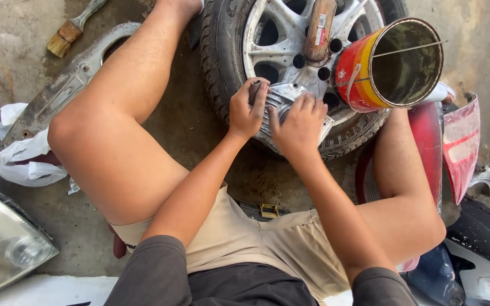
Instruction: Hand-sanding a metal engine cover component using sandpaper and a liquid solution.
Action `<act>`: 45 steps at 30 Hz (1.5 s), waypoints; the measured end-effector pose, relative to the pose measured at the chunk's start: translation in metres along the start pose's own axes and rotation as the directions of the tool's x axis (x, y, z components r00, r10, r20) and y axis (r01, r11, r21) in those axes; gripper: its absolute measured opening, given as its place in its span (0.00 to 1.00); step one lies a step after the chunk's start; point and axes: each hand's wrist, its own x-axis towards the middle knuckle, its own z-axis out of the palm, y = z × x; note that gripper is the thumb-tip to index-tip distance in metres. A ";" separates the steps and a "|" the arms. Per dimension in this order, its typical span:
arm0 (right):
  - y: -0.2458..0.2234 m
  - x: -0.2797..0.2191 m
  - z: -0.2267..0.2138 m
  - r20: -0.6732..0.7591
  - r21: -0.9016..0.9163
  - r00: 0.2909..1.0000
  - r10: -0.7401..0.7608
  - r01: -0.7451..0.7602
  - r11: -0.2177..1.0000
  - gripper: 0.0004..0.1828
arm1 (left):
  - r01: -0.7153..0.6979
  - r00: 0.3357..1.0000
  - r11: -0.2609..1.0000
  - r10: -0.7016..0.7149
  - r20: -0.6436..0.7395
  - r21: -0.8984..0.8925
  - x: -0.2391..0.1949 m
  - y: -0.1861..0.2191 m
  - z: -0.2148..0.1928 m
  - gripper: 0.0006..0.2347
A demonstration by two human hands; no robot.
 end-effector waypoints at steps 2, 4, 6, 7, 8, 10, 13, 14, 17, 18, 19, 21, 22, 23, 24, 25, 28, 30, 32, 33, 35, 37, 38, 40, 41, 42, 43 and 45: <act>-0.016 0.007 0.020 -0.072 -0.012 0.997 -0.039 0.038 0.999 0.42 | 0.023 0.998 0.997 -0.027 -0.052 -0.071 -0.002 -0.010 0.002 0.10; -0.030 0.011 0.024 -0.149 -0.028 0.985 -0.081 0.078 0.997 0.40 | 0.036 0.993 0.989 -0.052 -0.105 -0.144 0.002 -0.015 0.003 0.10; -0.044 0.003 0.013 -0.517 -0.051 0.812 -0.271 0.287 0.957 0.25 | 0.041 0.982 0.978 -0.078 -0.171 -0.206 0.001 -0.014 0.001 0.13; -0.043 0.006 0.006 -0.519 -0.051 0.809 -0.275 0.292 0.955 0.25 | 0.039 0.981 0.978 -0.076 -0.176 -0.204 0.000 -0.020 0.001 0.13; -0.042 0.009 -0.001 -0.536 0.009 0.758 -0.370 0.444 0.896 0.21 | 0.037 0.979 0.985 -0.070 -0.190 -0.170 -0.002 -0.026 0.001 0.12; -0.030 0.013 -0.008 -0.557 0.064 0.695 -0.455 0.582 0.811 0.17 | 0.040 0.977 0.990 -0.067 -0.203 -0.137 -0.003 -0.026 0.001 0.12; 0.000 0.020 -0.009 -0.431 0.225 0.770 -0.470 0.596 0.771 0.28 | 0.069 0.973 0.973 -0.114 -0.203 -0.219 0.001 -0.018 0.003 0.13; 0.008 0.019 -0.010 -0.430 0.290 0.797 -0.423 0.566 0.772 0.28 | 0.080 0.968 0.967 -0.133 -0.212 -0.242 0.001 -0.019 0.005 0.12; 0.020 0.017 -0.014 -0.405 0.389 0.846 -0.347 0.503 0.772 0.27 | 0.104 0.966 0.962 -0.158 -0.206 -0.251 0.000 -0.018 0.006 0.11; 0.023 0.017 -0.017 -0.390 0.420 0.867 -0.309 0.467 0.778 0.27 | 0.111 0.970 0.965 -0.157 -0.185 -0.239 0.000 -0.016 0.007 0.11; 0.029 0.018 -0.025 -0.388 0.421 0.868 -0.310 0.466 0.778 0.27 | 0.114 0.970 0.965 -0.160 -0.184 -0.238 0.000 -0.014 0.006 0.11; 0.042 0.023 -0.041 -0.305 0.546 0.923 -0.234 0.371 0.751 0.19 | 0.120 0.971 0.966 -0.162 -0.176 -0.230 0.003 -0.008 0.006 0.11; 0.047 0.024 -0.061 -0.308 0.545 0.922 -0.234 0.372 0.751 0.19 | 0.117 0.971 0.966 -0.160 -0.176 -0.230 0.003 -0.009 0.006 0.11; 0.052 0.024 -0.081 -0.265 0.559 0.937 -0.228 0.341 0.756 0.10 | 0.117 0.974 0.970 -0.154 -0.166 -0.214 0.002 -0.009 0.006 0.11; 0.058 0.025 -0.101 -0.221 0.572 0.950 -0.221 0.310 0.760 0.04 | 0.117 0.977 0.973 -0.149 -0.156 -0.198 0.000 -0.009 0.007 0.11; 0.081 0.034 -0.107 -0.217 0.570 0.953 -0.212 0.299 0.765 0.04 | 0.123 0.977 0.972 -0.154 -0.146 -0.202 0.001 -0.003 0.003 0.11; 0.154 0.069 -0.111 -0.383 0.410 0.916 -0.123 0.287 0.866 0.04 | 0.192 0.979 0.946 -0.203 -0.016 -0.262 0.002 0.012 -0.001 0.08; 0.202 0.108 -0.093 0.051 0.224 0.981 0.188 -0.194 0.955 0.17 | 0.160 0.985 0.970 -0.169 -0.032 -0.185 0.004 0.017 -0.001 0.09; 0.212 0.128 -0.066 0.236 0.214 0.945 0.227 -0.278 0.937 0.19 | 0.176 0.983 0.959 -0.184 -0.016 -0.222 0.005 0.015 0.001 0.08; 0.214 0.142 -0.052 0.425 0.190 0.872 0.243 -0.348 0.918 0.23 | 0.200 0.978 0.947 -0.209 -0.010 -0.250 0.006 0.013 -0.001 0.08; 0.203 0.139 -0.049 0.480 0.154 0.836 0.267 -0.380 0.912 0.28 | 0.227 0.971 0.934 -0.239 -0.009 -0.276 0.006 0.012 -0.001 0.09; 0.182 0.134 -0.065 0.539 0.114 0.794 0.282 -0.401 0.909 0.34 | 0.259 0.961 0.919 -0.276 -0.016 -0.297 0.007 0.010 -0.002 0.09; 0.168 0.128 -0.082 0.595 0.179 0.744 0.303 -0.491 0.853 0.31 | 0.283 0.954 0.898 -0.301 -0.002 -0.337 0.007 0.007 -0.002 0.09; 0.169 0.126 -0.098 0.657 0.229 0.689 0.305 -0.568 0.790 0.28 | 0.308 0.943 0.874 -0.332 0.002 -0.376 0.009 0.006 -0.002 0.09; 0.182 0.131 -0.098 0.739 0.555 0.672 0.036 -0.638 0.534 0.13 | 0.374 0.913 0.813 -0.408 0.022 -0.447 0.011 0.007 -0.002 0.10; 0.196 0.137 -0.097 0.693 0.718 0.679 -0.243 -0.679 0.152 0.30 | 0.432 0.877 0.741 -0.478 0.047 -0.514 0.014 0.007 -0.002 0.11; 0.185 0.126 -0.111 0.700 0.711 0.669 -0.249 -0.684 0.162 0.30 | 0.434 0.873 0.739 -0.487 0.036 -0.516 0.018 0.008 -0.004 0.11; 0.167 0.104 -0.143 0.536 0.843 0.775 -0.335 -0.515 0.157 0.27 | 0.508 0.844 0.724 -0.528 0.099 -0.467 0.027 0.011 -0.005 0.12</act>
